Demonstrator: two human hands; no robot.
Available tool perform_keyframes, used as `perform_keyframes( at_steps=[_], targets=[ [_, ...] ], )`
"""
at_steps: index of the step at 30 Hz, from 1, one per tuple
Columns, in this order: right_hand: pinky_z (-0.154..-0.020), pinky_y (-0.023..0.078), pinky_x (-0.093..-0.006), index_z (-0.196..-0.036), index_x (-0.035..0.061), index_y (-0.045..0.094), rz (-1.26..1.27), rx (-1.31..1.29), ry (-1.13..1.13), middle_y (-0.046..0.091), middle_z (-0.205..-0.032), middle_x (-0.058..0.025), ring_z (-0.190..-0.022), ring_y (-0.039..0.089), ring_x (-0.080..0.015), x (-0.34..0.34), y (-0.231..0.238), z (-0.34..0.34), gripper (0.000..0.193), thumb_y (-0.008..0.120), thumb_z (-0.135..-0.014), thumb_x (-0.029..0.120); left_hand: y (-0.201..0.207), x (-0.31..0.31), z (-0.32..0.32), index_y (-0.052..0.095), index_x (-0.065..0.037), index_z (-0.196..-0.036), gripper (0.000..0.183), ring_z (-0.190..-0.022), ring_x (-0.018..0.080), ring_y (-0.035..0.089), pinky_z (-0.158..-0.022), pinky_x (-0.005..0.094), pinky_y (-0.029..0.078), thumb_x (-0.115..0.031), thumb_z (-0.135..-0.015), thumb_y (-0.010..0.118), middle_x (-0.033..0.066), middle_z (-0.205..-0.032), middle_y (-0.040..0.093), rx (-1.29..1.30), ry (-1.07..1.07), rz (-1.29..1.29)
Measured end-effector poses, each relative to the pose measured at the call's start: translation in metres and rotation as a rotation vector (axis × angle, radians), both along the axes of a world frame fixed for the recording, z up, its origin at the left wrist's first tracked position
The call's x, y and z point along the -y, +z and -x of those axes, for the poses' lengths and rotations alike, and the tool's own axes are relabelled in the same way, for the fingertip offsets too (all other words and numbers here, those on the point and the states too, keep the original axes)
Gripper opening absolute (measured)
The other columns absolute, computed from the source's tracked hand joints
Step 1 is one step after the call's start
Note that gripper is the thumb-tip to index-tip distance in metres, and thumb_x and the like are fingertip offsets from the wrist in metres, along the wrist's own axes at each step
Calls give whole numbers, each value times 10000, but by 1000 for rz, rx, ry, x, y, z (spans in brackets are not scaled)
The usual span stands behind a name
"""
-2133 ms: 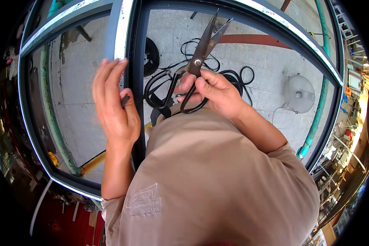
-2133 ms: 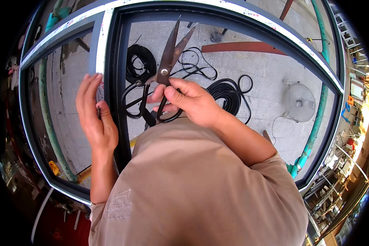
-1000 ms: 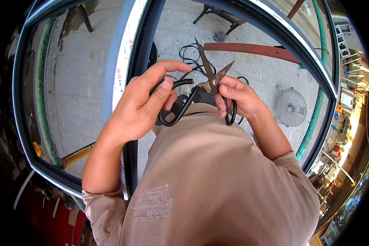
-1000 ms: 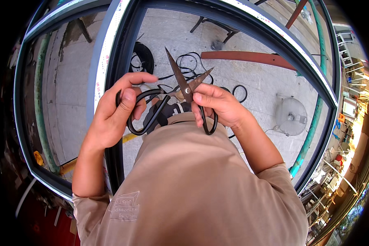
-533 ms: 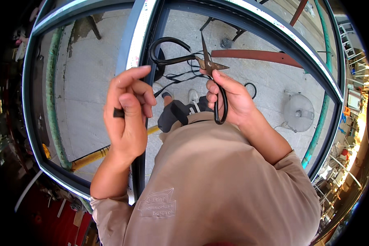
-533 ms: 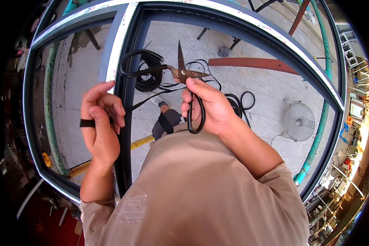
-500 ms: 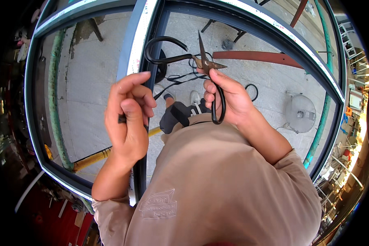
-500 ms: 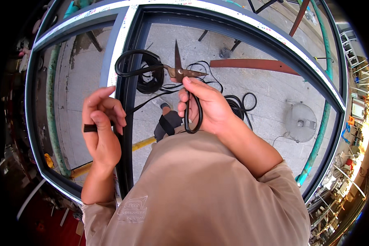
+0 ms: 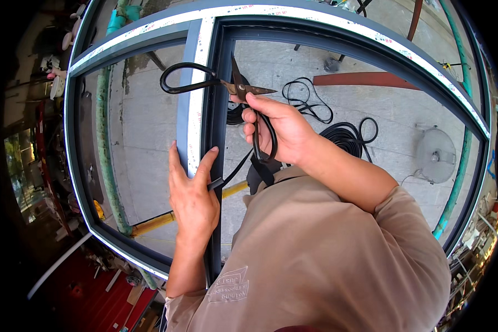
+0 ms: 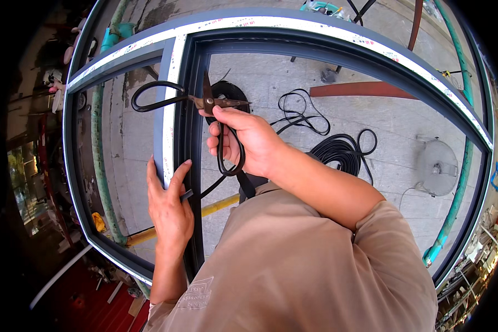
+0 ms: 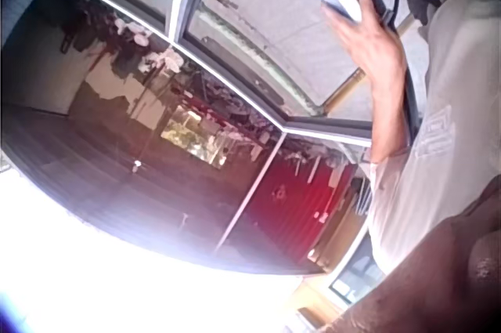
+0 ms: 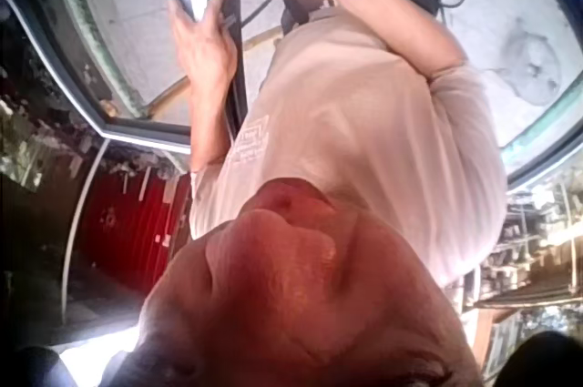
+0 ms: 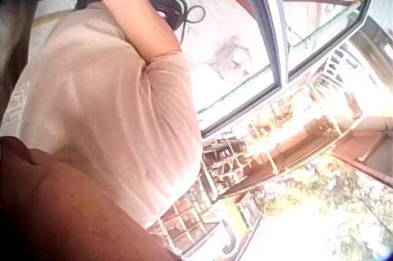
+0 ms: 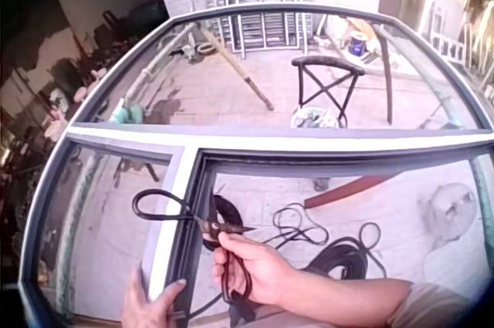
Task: The person cuts sections of black rubber stripping from a coil using shears while standing over a large white frame.
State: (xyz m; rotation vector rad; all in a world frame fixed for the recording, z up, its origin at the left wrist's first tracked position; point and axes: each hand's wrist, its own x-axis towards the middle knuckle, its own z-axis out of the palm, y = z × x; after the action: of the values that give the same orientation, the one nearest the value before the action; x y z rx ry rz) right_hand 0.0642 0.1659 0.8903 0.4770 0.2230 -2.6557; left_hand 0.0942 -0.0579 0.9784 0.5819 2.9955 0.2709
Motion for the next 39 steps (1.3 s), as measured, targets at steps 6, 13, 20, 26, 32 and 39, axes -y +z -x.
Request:
perform_keyframes(
  at_steps=[6,13,20,26,32,39],
  targets=[
    [-679,620,-319,-1296,53,643,14,78,-60,672,-814,-1,-730,718,-169,6,-3,9,305,561,-1108,280,0,-3,1,719,-231,-1327,674,-1358,531,512,-1075,520,483,154,-787,602,336,-1556,399,36,43,-26],
    [-670,610,-336,-1310,44,622,126,52,-54,658,-805,-5,-706,704,-171,0,-8,13,324,558,-1108,290,2,-4,4,741,-219,-1296,619,-1378,554,485,-1102,533,468,126,-793,634,363,-1552,384,66,52,-26],
    [-667,598,-340,-1302,46,618,164,89,-73,648,-796,-3,-702,689,-166,6,-10,15,327,547,-1112,302,-2,-1,6,741,-227,-1298,646,-1386,564,473,-1107,538,461,126,-766,640,385,-1556,367,83,41,-15],
    [-664,551,-356,-1272,66,622,200,131,-163,607,-769,3,-681,645,-176,23,-3,21,302,552,-1105,308,-4,4,4,736,-242,-1307,663,-1391,567,467,-1116,546,448,112,-755,642,389,-1565,353,89,46,-23],
    [-643,555,-345,-1230,71,633,174,112,-162,590,-754,-14,-671,641,-184,28,-6,25,288,541,-1112,317,-5,3,5,717,-227,-1302,632,-1373,581,492,-1071,541,479,134,-795,604,367,-1580,357,87,36,-16],
    [-579,530,-309,-1162,88,652,-30,113,-176,573,-714,-23,-583,608,-187,36,-11,27,266,544,-1115,327,-5,3,6,730,-223,-1278,599,-1361,581,500,-1080,535,470,126,-808,601,373,-1571,359,98,50,-17]
  ],
)
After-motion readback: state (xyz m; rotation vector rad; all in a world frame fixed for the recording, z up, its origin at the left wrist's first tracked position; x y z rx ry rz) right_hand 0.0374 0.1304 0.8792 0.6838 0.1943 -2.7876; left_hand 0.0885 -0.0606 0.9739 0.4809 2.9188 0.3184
